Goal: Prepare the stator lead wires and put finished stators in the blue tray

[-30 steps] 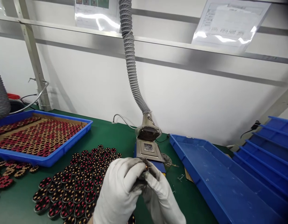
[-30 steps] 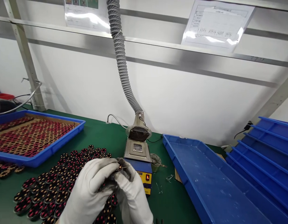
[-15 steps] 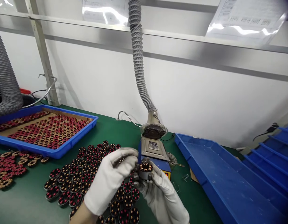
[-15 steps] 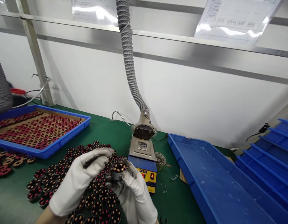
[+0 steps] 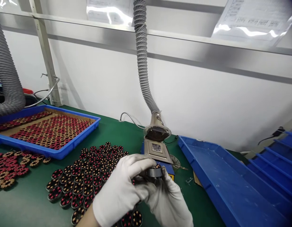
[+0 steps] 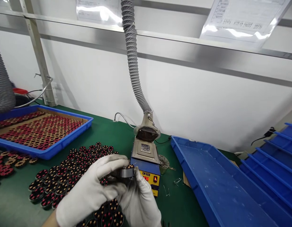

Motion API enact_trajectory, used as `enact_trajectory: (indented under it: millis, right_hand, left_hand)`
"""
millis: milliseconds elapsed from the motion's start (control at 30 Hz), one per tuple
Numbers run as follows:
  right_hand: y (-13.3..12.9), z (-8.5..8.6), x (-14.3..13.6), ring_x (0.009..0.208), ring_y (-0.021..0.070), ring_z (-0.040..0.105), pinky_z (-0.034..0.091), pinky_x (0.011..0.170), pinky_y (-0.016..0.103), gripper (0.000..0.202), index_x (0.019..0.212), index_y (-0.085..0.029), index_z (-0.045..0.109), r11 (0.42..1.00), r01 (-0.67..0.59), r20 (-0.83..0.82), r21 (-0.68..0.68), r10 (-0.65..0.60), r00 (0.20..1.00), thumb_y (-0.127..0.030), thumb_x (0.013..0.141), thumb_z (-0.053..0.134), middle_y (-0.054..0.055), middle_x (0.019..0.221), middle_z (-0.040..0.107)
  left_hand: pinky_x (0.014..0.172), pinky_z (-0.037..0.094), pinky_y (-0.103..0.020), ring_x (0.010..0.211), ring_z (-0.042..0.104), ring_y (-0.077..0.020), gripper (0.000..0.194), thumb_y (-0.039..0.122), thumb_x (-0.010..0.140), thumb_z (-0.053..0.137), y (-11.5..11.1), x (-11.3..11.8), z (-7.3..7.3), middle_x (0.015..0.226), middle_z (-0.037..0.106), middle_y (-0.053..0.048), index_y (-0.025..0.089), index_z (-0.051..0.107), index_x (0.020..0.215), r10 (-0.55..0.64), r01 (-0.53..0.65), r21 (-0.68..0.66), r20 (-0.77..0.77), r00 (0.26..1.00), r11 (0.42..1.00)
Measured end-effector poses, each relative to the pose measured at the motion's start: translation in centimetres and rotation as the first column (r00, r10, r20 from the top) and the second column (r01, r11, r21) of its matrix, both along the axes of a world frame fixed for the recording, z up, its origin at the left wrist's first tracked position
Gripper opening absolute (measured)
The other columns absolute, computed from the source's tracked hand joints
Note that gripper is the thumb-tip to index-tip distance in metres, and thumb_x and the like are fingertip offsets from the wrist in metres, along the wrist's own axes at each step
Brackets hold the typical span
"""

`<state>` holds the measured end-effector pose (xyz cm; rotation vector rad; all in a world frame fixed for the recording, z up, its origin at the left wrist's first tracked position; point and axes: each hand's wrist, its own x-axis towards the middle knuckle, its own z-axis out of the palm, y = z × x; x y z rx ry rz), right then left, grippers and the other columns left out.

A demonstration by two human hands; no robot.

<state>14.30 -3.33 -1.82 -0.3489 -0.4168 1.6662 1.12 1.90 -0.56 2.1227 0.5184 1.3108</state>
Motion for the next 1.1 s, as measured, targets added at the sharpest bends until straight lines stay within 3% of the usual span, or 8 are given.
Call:
enact_trajectory:
  millis: [100,300,500,633,800,900,1000,1100]
  right_hand:
    - [0.0,0.0,-0.3,0.063,0.0049,0.057,0.046,0.061,0.016,0.015,0.082,-0.024,0.067,0.999,-0.030,-0.043,0.012,0.030,0.999,-0.030,0.069,0.071,-0.004,0.082,0.068]
    - [-0.3,-0.4,-0.2,0.078,0.0146,0.062,0.048,0.073,0.029,0.020,0.085,-0.022,0.069,1.000,-0.001,0.050,0.005,0.001,0.999,-0.035,0.069,0.069,0.003,0.088,0.071]
    - [-0.1,-0.4,-0.5,0.066,0.0094,0.062,0.051,0.068,0.024,0.020,0.084,-0.021,0.069,0.997,-0.068,0.001,0.025,0.068,0.998,-0.034,0.070,0.069,0.000,0.084,0.072]
    - [0.0,-0.8,-0.6,0.071,0.0119,0.065,0.052,0.072,0.026,0.016,0.086,-0.018,0.069,0.995,-0.072,0.007,0.072,0.072,0.997,-0.030,0.076,0.064,0.002,0.082,0.073]
    - [0.2,-1.4,-0.7,0.080,0.0156,0.066,0.052,0.075,0.031,0.018,0.089,-0.018,0.068,0.994,-0.086,0.040,0.063,0.084,0.996,-0.031,0.078,0.062,0.004,0.089,0.072]
    - [0.2,-1.7,-0.8,0.079,0.0183,0.067,0.052,0.072,0.032,0.022,0.091,-0.018,0.067,0.997,-0.079,0.112,0.026,0.075,0.991,-0.033,0.076,0.064,0.004,0.091,0.072]
    - [0.1,-1.7,-0.8,0.075,0.0177,0.067,0.052,0.070,0.030,0.026,0.094,-0.018,0.067,0.997,-0.081,0.119,0.014,0.079,0.990,-0.033,0.073,0.067,0.006,0.090,0.072]
    - [-0.1,-1.6,-0.7,0.075,0.0160,0.067,0.052,0.069,0.028,0.023,0.092,-0.018,0.068,0.997,-0.076,0.091,0.008,0.075,0.993,-0.030,0.072,0.068,0.005,0.087,0.072]
  left_hand:
    - [0.089,0.045,-0.036,0.099,0.054,-0.0200,0.034,0.017,0.075,0.067,0.4,0.3,-0.4,0.106,0.061,-0.004,0.025,0.058,0.106,-0.022,0.017,0.133,0.034,0.999,0.991]
    - [0.086,0.046,-0.033,0.095,0.056,-0.0199,0.043,0.016,0.068,0.073,0.5,0.1,0.0,0.104,0.061,-0.004,0.025,0.058,0.107,-0.097,0.096,0.028,0.052,0.994,0.995]
    - [0.084,0.045,-0.033,0.091,0.057,-0.0206,0.034,0.036,0.072,0.070,1.2,-0.1,-0.2,0.097,0.064,-0.007,0.023,0.062,0.102,-0.097,0.086,0.168,0.059,0.994,0.982]
    - [0.085,0.044,-0.028,0.094,0.057,-0.0209,0.036,0.036,0.066,0.075,1.2,-0.2,0.0,0.101,0.064,-0.006,0.023,0.065,0.098,-0.115,0.118,-0.028,0.103,0.988,0.993]
    - [0.083,0.045,-0.025,0.090,0.058,-0.0192,0.024,0.021,0.068,0.073,1.1,-0.1,-0.5,0.096,0.065,-0.004,0.023,0.068,0.092,-0.231,0.268,-0.226,0.177,0.957,0.936]
    - [0.085,0.044,-0.027,0.094,0.057,-0.0212,0.009,0.022,0.075,0.063,0.9,0.2,-0.8,0.091,0.066,-0.006,0.020,0.070,0.080,-0.117,0.212,-0.325,0.288,0.951,0.922]
    - [0.079,0.047,-0.025,0.087,0.060,-0.0202,0.015,0.025,0.078,0.057,0.5,0.3,-0.3,0.084,0.068,-0.005,0.018,0.068,0.070,0.059,0.149,-0.475,0.396,0.916,0.867]
    - [0.075,0.048,-0.023,0.083,0.062,-0.0198,0.014,0.025,0.076,0.058,0.2,0.0,0.6,0.087,0.068,-0.007,0.016,0.068,0.079,0.109,0.134,-0.561,0.379,0.919,0.816]
